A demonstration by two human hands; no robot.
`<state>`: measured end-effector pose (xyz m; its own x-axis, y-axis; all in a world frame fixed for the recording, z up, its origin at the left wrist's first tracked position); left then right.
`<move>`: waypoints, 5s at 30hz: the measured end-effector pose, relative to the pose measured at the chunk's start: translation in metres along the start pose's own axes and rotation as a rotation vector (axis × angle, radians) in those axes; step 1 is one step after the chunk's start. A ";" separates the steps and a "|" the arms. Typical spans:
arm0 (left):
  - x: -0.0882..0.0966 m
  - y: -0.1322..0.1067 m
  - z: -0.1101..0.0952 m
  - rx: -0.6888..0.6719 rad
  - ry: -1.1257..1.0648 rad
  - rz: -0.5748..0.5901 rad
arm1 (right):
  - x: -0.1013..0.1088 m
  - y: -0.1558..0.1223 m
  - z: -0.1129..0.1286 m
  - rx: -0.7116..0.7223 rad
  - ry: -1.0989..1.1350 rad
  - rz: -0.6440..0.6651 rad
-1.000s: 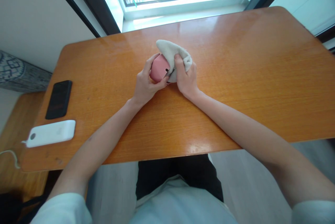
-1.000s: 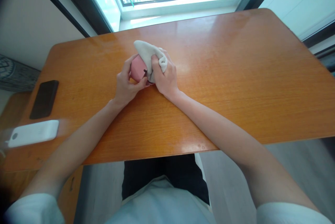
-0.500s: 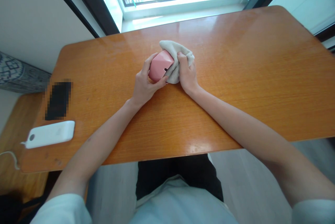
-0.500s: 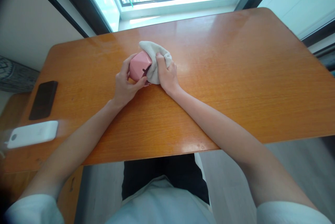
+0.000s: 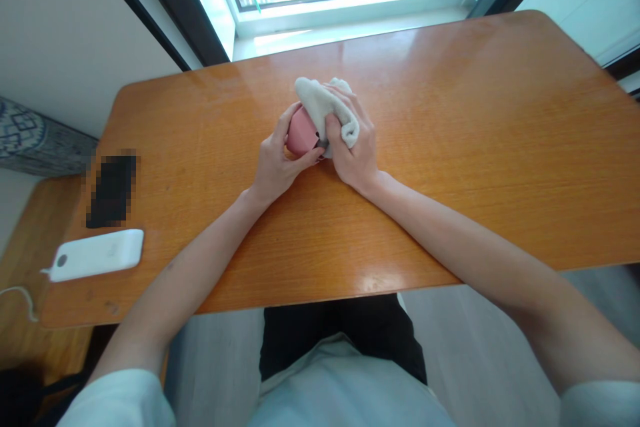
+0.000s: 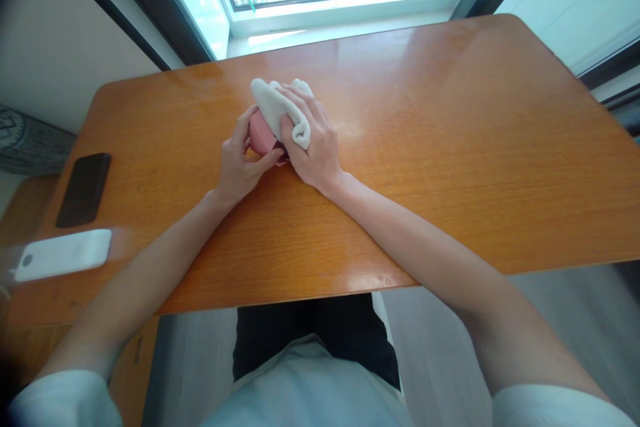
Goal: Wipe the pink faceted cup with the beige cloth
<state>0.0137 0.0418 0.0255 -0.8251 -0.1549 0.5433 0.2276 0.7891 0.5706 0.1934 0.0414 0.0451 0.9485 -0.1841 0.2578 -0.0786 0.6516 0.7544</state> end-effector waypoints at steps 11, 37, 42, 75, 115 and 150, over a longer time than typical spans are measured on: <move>-0.002 -0.004 0.009 0.050 -0.021 -0.054 | -0.008 -0.004 0.020 0.261 -0.189 0.230; 0.002 0.003 -0.004 0.014 0.020 -0.006 | -0.007 -0.009 -0.071 -0.331 0.169 -0.167; 0.003 0.002 -0.004 0.011 0.020 -0.003 | -0.006 -0.009 -0.094 -0.408 0.246 -0.167; 0.000 -0.001 0.005 0.041 -0.016 -0.067 | -0.003 -0.001 0.015 0.139 -0.127 0.131; -0.001 -0.002 0.013 0.065 0.005 -0.079 | -0.012 0.001 0.028 -0.002 -0.158 0.143; 0.002 0.000 -0.001 0.016 0.023 0.021 | -0.005 0.002 -0.072 -0.419 0.243 -0.050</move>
<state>0.0123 0.0412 0.0276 -0.8081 -0.1517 0.5692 0.2362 0.8018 0.5489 0.2111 0.0970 0.0021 0.9961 -0.0780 0.0415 0.0518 0.8959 0.4413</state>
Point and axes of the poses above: each hand's wrist, its own y-axis towards the middle knuckle, its own x-axis out of the back of the hand, z = x × y, the point moved 5 cm from there along y, towards the middle knuckle, and after that the axes turned 7 degrees about y, right-handed, at the moved point
